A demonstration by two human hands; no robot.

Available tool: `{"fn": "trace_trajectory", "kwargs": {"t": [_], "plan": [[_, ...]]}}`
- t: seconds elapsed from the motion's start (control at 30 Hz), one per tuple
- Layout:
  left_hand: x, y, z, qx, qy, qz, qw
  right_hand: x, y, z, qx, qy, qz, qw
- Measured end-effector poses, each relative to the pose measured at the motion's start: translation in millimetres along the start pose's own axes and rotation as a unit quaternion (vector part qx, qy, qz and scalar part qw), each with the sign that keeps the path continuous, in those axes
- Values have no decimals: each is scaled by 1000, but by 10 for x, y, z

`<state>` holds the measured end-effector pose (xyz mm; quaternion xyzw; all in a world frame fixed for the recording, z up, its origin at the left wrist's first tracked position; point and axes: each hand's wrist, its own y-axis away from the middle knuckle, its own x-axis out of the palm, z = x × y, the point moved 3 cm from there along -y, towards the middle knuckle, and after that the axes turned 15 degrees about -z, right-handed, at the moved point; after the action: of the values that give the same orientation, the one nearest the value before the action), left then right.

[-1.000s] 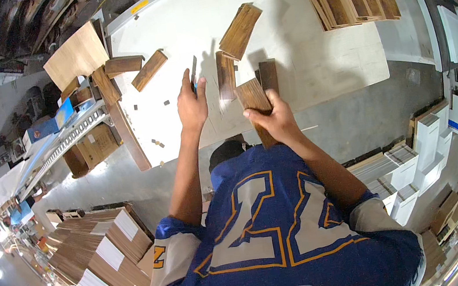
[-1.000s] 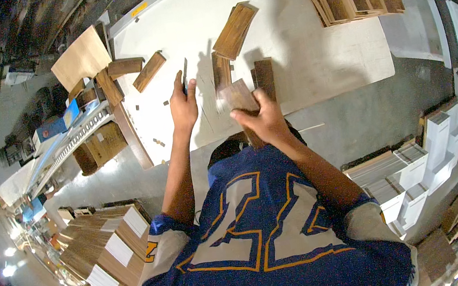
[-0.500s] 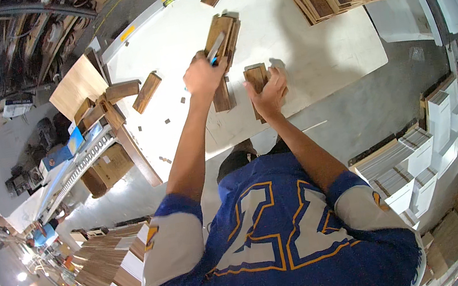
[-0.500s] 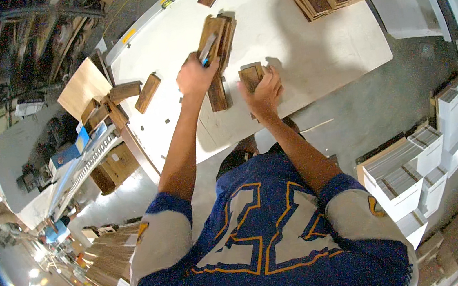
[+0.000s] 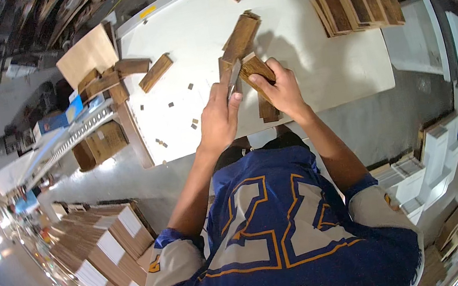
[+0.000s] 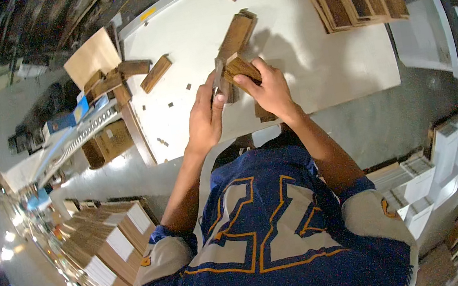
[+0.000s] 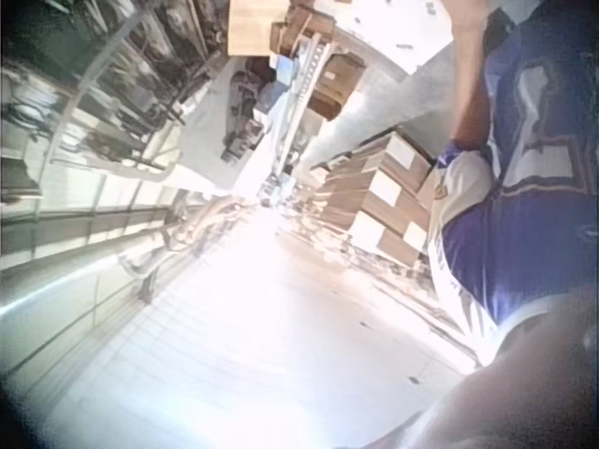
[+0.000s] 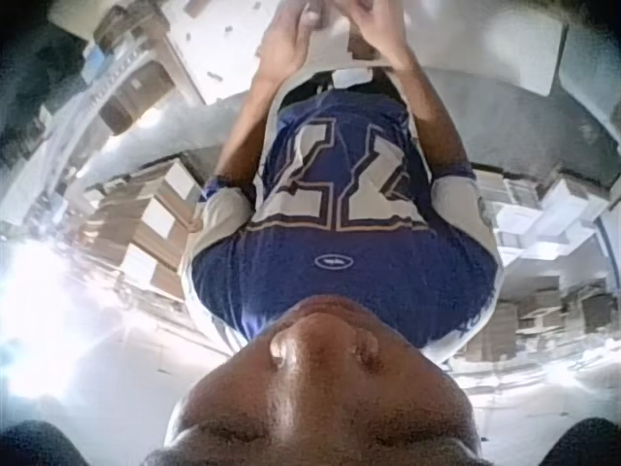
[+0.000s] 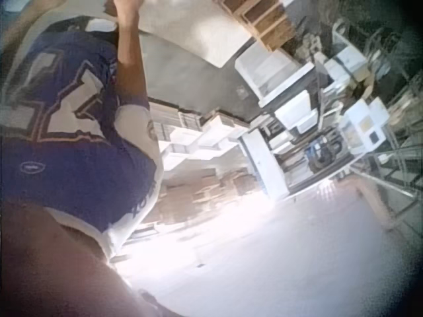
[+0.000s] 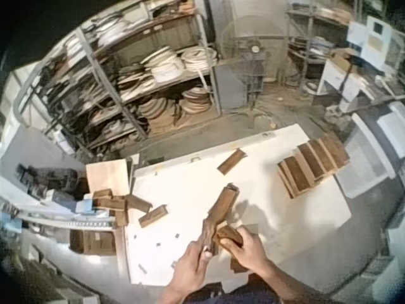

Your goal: The person stacks wooden blocks on a table and uses a tool to scrape the edges of the blocks. They move the blocks between stacks and handle them individually while scraping.

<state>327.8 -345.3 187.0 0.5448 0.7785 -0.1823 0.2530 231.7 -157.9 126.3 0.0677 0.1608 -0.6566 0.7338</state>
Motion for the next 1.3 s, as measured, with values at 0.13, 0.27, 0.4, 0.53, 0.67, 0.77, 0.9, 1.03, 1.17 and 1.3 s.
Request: {"fn": "trace_trajectory", "kwargs": {"t": [0.13,0.27,0.4,0.53,0.67,0.77,0.9,1.03,1.17,1.3], "plan": [[-173,47,-113,-4,28,3,1000,13,-32,159,-33,35,-1,999],[-293,155,-122,-51,65,26,996,-8,-49,235,-87,70,11,994],[-333,260,-115,-81,90,28,992,-8,-55,297,-121,112,14,986],[-346,286,-64,-105,103,26,989,-18,-9,371,-140,145,31,979],[-381,314,33,-101,110,39,988,-37,48,382,-139,158,45,977],[-367,372,135,-113,129,59,983,-49,50,351,-131,160,76,975],[-271,355,317,-116,117,67,984,-113,75,333,-79,88,119,986],[-267,173,652,-316,80,-27,945,-198,329,427,-73,-22,136,988],[-158,250,401,30,72,-110,991,-144,421,334,52,-31,20,998],[189,540,215,26,-58,-44,997,-11,559,233,121,57,-16,991]]}}
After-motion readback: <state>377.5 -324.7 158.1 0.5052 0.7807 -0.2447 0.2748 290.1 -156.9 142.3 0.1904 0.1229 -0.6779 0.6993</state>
